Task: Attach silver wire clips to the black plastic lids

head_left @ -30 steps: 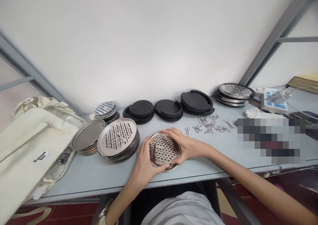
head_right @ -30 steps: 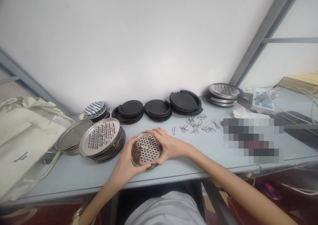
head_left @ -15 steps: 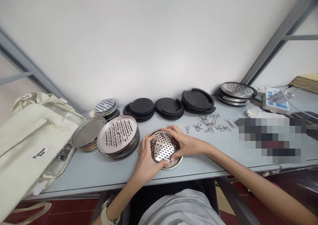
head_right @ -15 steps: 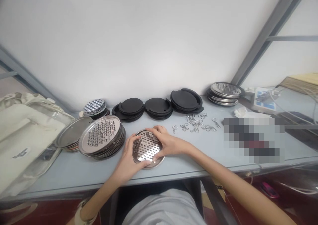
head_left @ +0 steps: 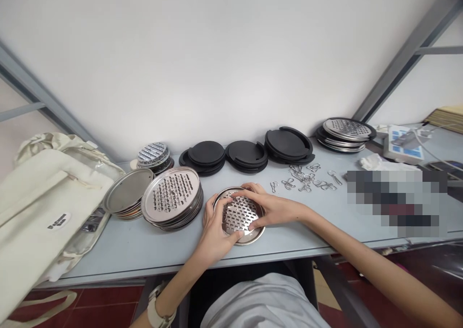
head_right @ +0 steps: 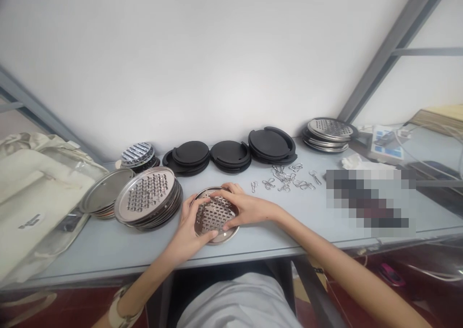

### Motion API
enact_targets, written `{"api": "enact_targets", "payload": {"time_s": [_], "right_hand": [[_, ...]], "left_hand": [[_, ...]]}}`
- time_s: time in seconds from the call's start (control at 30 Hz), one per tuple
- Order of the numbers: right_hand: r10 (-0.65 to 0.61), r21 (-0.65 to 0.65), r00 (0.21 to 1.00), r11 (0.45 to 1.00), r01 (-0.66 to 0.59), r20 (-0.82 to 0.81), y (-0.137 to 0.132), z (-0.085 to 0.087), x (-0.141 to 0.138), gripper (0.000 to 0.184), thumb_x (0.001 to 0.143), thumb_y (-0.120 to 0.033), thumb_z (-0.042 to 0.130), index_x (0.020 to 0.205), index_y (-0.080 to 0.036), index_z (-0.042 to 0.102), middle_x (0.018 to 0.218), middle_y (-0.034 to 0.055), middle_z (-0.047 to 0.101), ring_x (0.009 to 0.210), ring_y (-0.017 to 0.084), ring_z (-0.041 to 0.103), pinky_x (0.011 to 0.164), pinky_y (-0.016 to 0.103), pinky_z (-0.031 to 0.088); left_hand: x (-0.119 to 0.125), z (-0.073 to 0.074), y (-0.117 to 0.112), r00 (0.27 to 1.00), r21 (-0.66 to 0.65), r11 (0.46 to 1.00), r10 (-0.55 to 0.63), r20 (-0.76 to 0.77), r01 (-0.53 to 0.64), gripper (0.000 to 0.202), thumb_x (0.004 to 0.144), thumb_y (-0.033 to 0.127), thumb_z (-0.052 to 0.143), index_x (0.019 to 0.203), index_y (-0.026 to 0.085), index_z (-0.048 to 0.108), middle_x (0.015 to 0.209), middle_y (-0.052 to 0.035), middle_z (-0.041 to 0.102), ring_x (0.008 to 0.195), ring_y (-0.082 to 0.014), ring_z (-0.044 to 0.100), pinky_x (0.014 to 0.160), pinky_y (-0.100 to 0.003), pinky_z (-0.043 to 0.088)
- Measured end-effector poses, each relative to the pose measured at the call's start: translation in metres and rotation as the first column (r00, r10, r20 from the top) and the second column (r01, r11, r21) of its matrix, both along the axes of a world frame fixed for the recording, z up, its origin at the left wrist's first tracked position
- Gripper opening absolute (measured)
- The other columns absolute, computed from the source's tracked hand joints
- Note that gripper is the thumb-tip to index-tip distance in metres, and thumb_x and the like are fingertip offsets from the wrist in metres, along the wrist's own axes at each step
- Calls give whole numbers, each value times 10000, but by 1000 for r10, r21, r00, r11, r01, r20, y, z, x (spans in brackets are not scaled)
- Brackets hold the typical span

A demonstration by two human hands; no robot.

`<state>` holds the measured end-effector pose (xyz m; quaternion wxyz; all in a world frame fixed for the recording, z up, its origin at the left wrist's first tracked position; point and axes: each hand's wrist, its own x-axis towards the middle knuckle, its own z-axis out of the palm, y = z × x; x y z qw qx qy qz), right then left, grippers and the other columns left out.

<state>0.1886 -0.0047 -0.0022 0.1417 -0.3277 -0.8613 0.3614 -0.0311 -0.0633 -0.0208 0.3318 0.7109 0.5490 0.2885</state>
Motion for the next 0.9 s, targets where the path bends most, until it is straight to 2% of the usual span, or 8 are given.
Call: {"api": "enact_targets", "payload": {"time_s": [0.2,0.33,0.53,0.7,0.83,0.9], "right_hand": [[8,-12,1000,1000,-8,29,0,1,-1,767,743,-495,703,1398,-316,347,1387,84,264,1354,292,201,1117,457,245],[11,-21,999,1000,-10,38,1,0,0,800,744,-504,699,1419,-317,312,1409,85,246,1361,296,187,1115,452,246],[53,-4,996,999,-53,67,1,0,-1,797,739,-503,705,1420,-340,324,1416,76,250,1352,301,206,1112,454,247],[46,-10,997,999,-46,53,3,0,0,861,711,-529,723,1436,-339,300,1437,84,258,1361,300,220,1109,449,262],[20,56,999,998,-23,48,0,4,6,834,709,-554,719,1411,-277,364,1503,108,232,1395,296,188,1134,456,218],[-12,93,1000,996,9,29,-7,8,10,752,720,-562,708,1358,-262,445,1521,103,223,1401,298,187,1132,459,228]], "left_hand": [[0,-2,1,1000,13,1000,8,-3,-8,674,659,198,705,1261,295,418,1416,-80,217,1394,-297,199,1117,-487,219],[1,-2,0,1000,8,1000,1,-16,-1,669,664,193,694,1259,302,409,1412,-81,205,1399,-285,184,1117,-483,226],[3,-1,-2,997,68,998,6,-71,-1,568,630,179,716,1141,293,495,1356,-77,251,1411,-288,153,1112,-476,239],[3,3,-2,993,62,998,-16,-114,23,504,602,192,752,1059,284,562,1350,-75,259,1406,-312,161,1111,-475,241],[3,5,-2,992,38,999,-23,-120,27,476,617,189,744,1052,291,580,1361,-68,256,1402,-325,171,1104,-490,252],[3,6,-2,992,40,999,-22,-121,27,480,613,184,746,1052,293,587,1347,-66,271,1398,-327,181,1101,-488,261]]}}
